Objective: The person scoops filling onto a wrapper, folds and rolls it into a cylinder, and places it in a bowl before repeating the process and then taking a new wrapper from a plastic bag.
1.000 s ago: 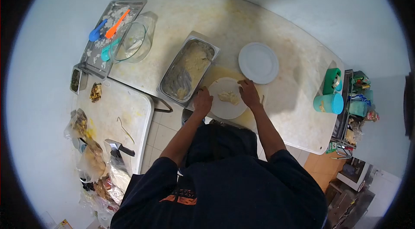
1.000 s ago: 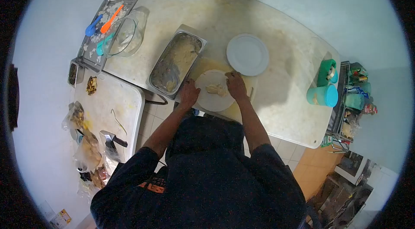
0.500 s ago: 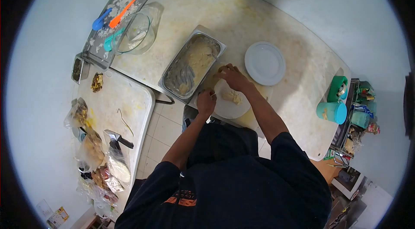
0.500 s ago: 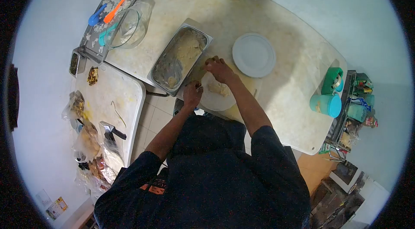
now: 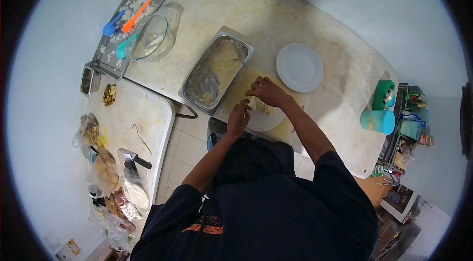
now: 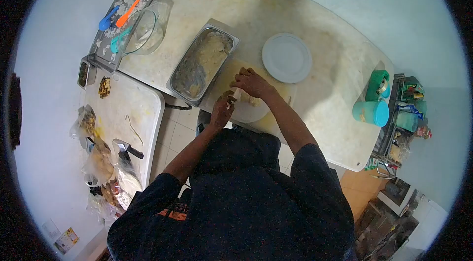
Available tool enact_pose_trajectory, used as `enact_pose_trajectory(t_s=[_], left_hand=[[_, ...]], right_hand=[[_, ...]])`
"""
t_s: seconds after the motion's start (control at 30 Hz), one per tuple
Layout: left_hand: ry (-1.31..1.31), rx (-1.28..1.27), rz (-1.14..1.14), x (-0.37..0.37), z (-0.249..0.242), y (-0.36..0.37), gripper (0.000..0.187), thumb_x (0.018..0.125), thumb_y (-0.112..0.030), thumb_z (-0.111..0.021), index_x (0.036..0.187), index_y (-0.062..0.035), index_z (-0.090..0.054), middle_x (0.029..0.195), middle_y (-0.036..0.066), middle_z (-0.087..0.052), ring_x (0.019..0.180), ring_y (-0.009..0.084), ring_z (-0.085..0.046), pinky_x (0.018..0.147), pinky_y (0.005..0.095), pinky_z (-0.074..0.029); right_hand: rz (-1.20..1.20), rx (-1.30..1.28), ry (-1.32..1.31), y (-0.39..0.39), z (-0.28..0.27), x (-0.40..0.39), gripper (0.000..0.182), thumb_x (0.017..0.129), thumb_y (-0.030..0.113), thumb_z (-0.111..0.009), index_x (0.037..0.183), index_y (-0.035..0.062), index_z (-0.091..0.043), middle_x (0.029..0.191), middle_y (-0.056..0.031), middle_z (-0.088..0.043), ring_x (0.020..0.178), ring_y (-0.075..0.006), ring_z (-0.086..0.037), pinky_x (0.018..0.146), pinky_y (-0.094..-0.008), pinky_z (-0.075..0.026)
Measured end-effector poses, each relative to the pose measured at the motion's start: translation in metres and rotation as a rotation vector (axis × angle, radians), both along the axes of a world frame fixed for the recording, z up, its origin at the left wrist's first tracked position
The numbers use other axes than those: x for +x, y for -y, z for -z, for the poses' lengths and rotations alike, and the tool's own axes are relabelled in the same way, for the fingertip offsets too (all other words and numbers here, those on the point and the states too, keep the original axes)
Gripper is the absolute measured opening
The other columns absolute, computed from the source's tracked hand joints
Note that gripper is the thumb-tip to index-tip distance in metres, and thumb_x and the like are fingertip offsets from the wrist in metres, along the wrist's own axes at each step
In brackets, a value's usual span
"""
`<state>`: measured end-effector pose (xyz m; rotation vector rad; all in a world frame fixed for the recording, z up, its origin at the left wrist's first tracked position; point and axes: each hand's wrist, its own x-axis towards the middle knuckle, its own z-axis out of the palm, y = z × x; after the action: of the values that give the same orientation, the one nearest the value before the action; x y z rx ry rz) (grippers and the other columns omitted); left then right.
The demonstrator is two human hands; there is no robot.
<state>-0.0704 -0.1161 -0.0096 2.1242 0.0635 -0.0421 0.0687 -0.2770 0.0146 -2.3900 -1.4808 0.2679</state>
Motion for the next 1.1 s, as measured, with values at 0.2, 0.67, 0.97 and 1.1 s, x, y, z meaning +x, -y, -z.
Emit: enact_pose_trajectory(t_s=[0.2,0.67,0.97,1.1], left_hand=[[0.072,-0.004,0.085,-0.01,0.027,-0.005,0.039,0.082,0.003,-0.059,0.121,-0.0031,-0.054,0.103,0.014,-0.065,0.097,0.0323,-0.061,0.083,0.0429,-0.05],[0.14,0.219,0.294,-0.011,0.005,-0.014,0.035,0.083,-0.004,-0.063,0.118,-0.0037,-0.062,0.114,0.018,-0.063,0.107,0.0373,-0.06,0.092,0.0458,-0.049],[0.256,0.543,0.554,-0.023,0.021,-0.02,0.038,0.088,-0.009,-0.053,0.123,0.0053,-0.058,0.137,0.018,-0.053,0.134,0.0312,-0.045,0.113,0.0455,-0.034],[0.151,0.57,0.625,-0.027,0.022,-0.023,0.043,0.088,-0.014,-0.055,0.128,0.0032,-0.055,0.145,0.016,-0.046,0.14,0.029,-0.038,0.116,0.0489,-0.028]], right_hand=[[0.066,-0.051,0.073,0.016,-0.001,-0.006,0.007,0.08,0.011,-0.064,0.083,0.0156,-0.068,0.103,-0.0029,-0.054,0.113,-0.0227,-0.049,0.094,-0.0372,-0.044],[0.268,-0.025,-0.004,0.041,0.017,-0.029,0.035,0.084,0.006,-0.058,0.118,0.0141,-0.065,0.116,-0.0058,-0.056,0.116,-0.0261,-0.048,0.098,-0.0403,-0.044],[0.061,-0.288,0.169,0.034,0.019,-0.04,0.052,0.093,0.015,-0.05,0.145,0.0195,-0.043,0.153,0.0075,-0.039,0.145,-0.027,-0.025,0.114,-0.0499,-0.029],[0.103,-0.318,0.224,0.035,0.026,-0.031,0.055,0.094,0.015,-0.047,0.148,0.0207,-0.038,0.156,0.007,-0.035,0.149,-0.0272,-0.017,0.116,-0.0534,-0.025]])
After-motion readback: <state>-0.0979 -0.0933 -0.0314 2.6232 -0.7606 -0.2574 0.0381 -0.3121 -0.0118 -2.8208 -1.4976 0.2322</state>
